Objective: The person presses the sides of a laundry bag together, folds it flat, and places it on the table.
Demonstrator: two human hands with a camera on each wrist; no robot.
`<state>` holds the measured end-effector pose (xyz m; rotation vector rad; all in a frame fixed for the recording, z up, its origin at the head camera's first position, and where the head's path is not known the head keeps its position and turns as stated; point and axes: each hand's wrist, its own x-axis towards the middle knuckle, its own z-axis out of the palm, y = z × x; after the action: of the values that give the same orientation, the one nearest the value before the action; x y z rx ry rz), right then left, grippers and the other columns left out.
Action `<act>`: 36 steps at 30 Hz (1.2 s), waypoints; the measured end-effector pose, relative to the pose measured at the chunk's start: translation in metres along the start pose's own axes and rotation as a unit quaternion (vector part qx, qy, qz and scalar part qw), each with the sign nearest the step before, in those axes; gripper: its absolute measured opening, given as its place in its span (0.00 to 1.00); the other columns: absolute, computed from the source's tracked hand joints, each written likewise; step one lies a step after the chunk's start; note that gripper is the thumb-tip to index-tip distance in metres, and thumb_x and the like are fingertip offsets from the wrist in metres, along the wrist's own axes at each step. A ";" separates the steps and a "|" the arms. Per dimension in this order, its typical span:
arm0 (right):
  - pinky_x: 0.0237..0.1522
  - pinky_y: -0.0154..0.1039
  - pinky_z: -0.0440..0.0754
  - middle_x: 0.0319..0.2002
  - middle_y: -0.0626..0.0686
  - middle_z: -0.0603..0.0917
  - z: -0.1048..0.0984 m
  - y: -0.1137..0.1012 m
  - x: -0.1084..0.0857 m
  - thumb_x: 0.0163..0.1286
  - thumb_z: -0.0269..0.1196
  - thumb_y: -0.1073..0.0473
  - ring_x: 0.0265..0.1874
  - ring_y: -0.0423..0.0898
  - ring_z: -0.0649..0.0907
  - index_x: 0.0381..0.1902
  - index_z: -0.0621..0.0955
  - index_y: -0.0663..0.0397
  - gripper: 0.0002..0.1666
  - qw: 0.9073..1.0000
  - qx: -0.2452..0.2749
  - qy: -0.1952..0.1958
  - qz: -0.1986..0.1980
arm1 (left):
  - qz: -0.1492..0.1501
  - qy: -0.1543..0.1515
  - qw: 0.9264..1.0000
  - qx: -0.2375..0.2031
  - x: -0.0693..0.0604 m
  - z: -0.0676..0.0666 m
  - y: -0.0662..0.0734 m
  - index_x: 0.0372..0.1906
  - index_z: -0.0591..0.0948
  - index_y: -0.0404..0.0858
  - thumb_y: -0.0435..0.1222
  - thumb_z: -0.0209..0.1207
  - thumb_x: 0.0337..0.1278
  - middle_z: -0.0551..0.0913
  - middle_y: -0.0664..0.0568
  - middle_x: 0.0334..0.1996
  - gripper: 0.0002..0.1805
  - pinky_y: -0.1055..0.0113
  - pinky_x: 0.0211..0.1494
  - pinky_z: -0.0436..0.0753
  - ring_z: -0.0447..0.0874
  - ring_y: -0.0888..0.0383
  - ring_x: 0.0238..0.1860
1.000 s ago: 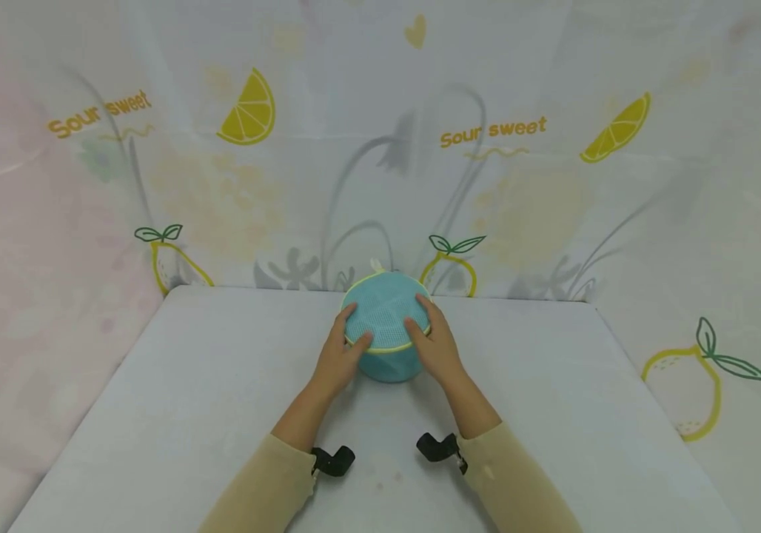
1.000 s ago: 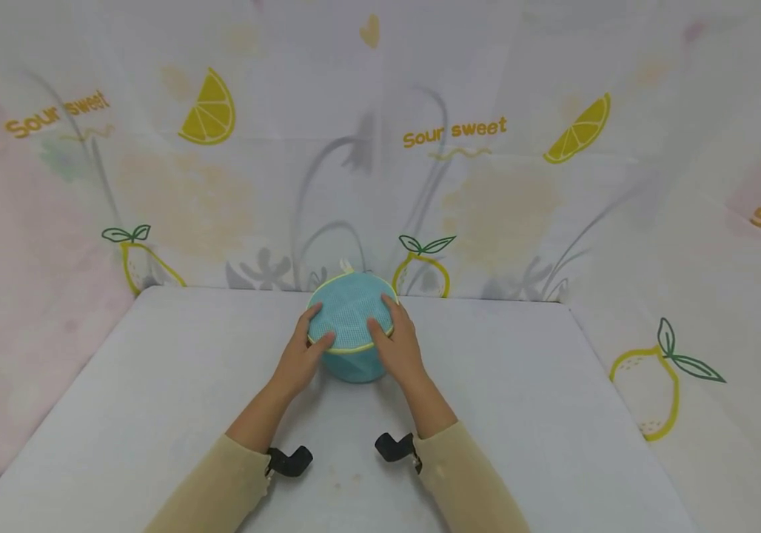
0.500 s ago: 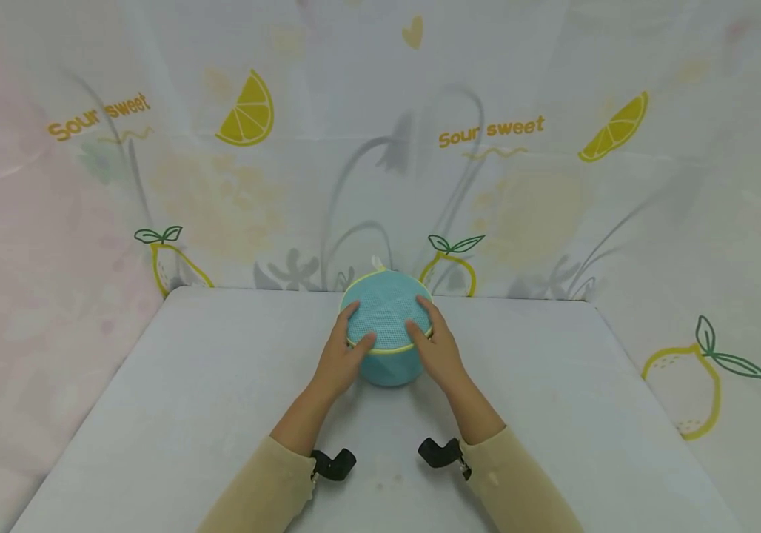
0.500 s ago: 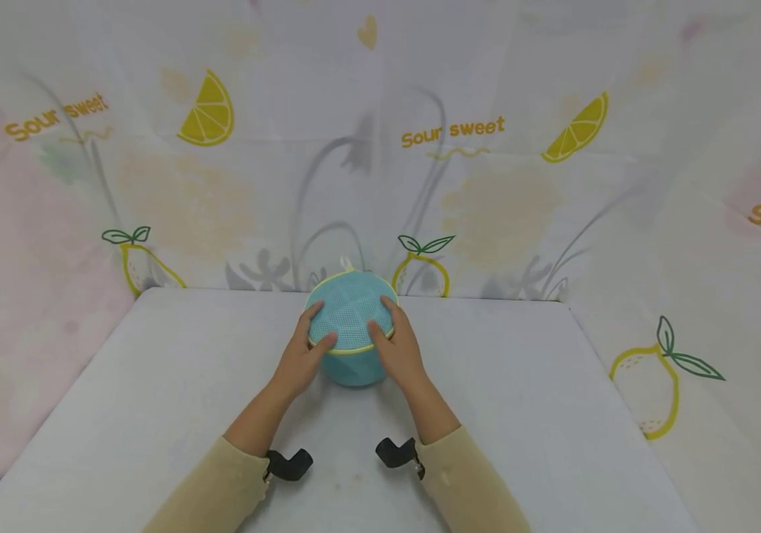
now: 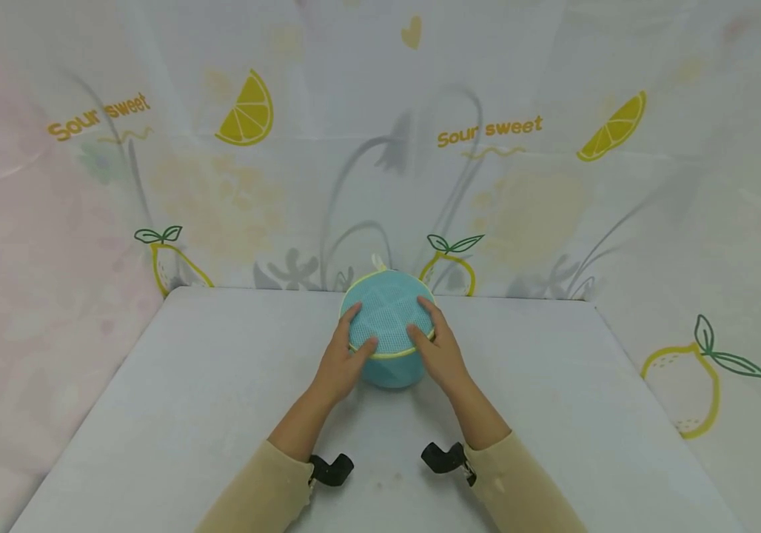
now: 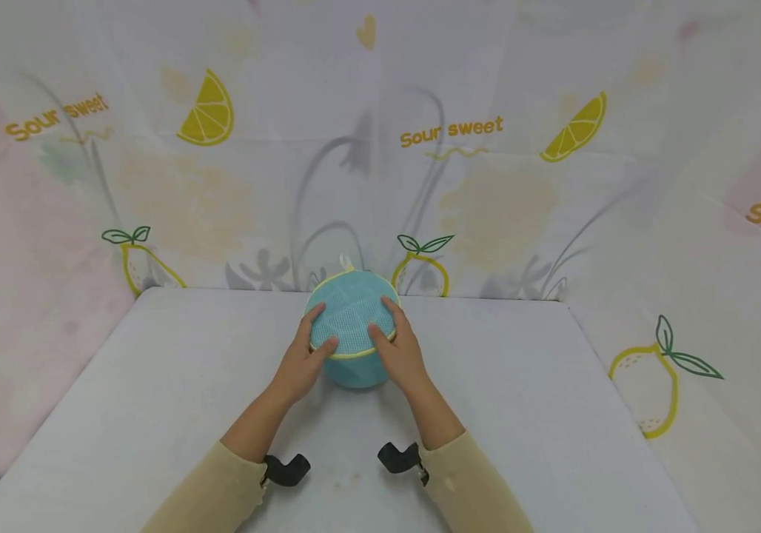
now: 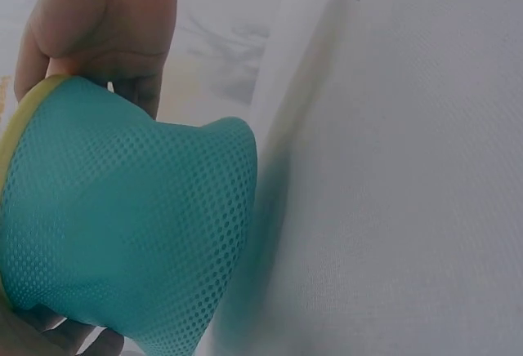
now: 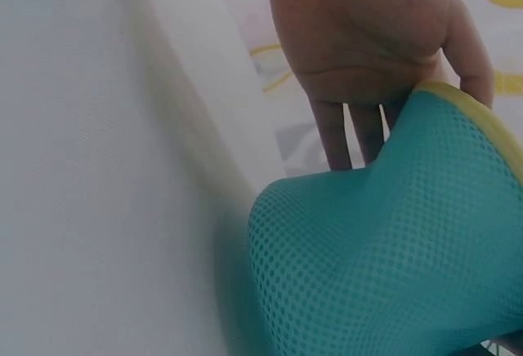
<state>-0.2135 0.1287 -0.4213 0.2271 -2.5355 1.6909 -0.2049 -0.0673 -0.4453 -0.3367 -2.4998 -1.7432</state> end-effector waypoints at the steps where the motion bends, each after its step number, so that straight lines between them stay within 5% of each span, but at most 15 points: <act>1: 0.74 0.61 0.53 0.78 0.60 0.57 0.000 0.000 0.000 0.78 0.56 0.50 0.76 0.59 0.56 0.78 0.59 0.47 0.36 1.000 -0.001 -0.002 -0.001 | 0.000 -0.003 1.000 0.006 -0.001 -0.001 0.000 0.80 0.50 0.50 0.52 0.53 0.73 0.51 0.42 0.79 0.39 0.40 0.76 0.53 0.49 0.42 0.78; 15: 0.73 0.61 0.54 0.78 0.60 0.56 -0.007 0.001 -0.007 0.77 0.57 0.48 0.76 0.60 0.57 0.78 0.58 0.47 0.37 0.999 -0.018 -0.031 -0.017 | 0.008 -0.048 0.998 0.039 -0.009 -0.017 0.005 0.80 0.50 0.52 0.54 0.59 0.68 0.53 0.42 0.78 0.44 0.40 0.73 0.60 0.54 0.42 0.77; 36: 0.72 0.63 0.58 0.77 0.63 0.57 -0.008 -0.001 -0.010 0.76 0.59 0.50 0.75 0.62 0.60 0.79 0.57 0.50 0.40 0.997 -0.053 -0.051 -0.029 | 0.013 -0.014 1.000 -0.004 -0.008 -0.007 0.001 0.79 0.53 0.50 0.48 0.64 0.65 0.54 0.38 0.78 0.44 0.39 0.72 0.61 0.56 0.38 0.75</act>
<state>-0.2031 0.1366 -0.4192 0.3848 -2.6530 1.5568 -0.1971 -0.0751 -0.4439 -0.3952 -2.4970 -1.7524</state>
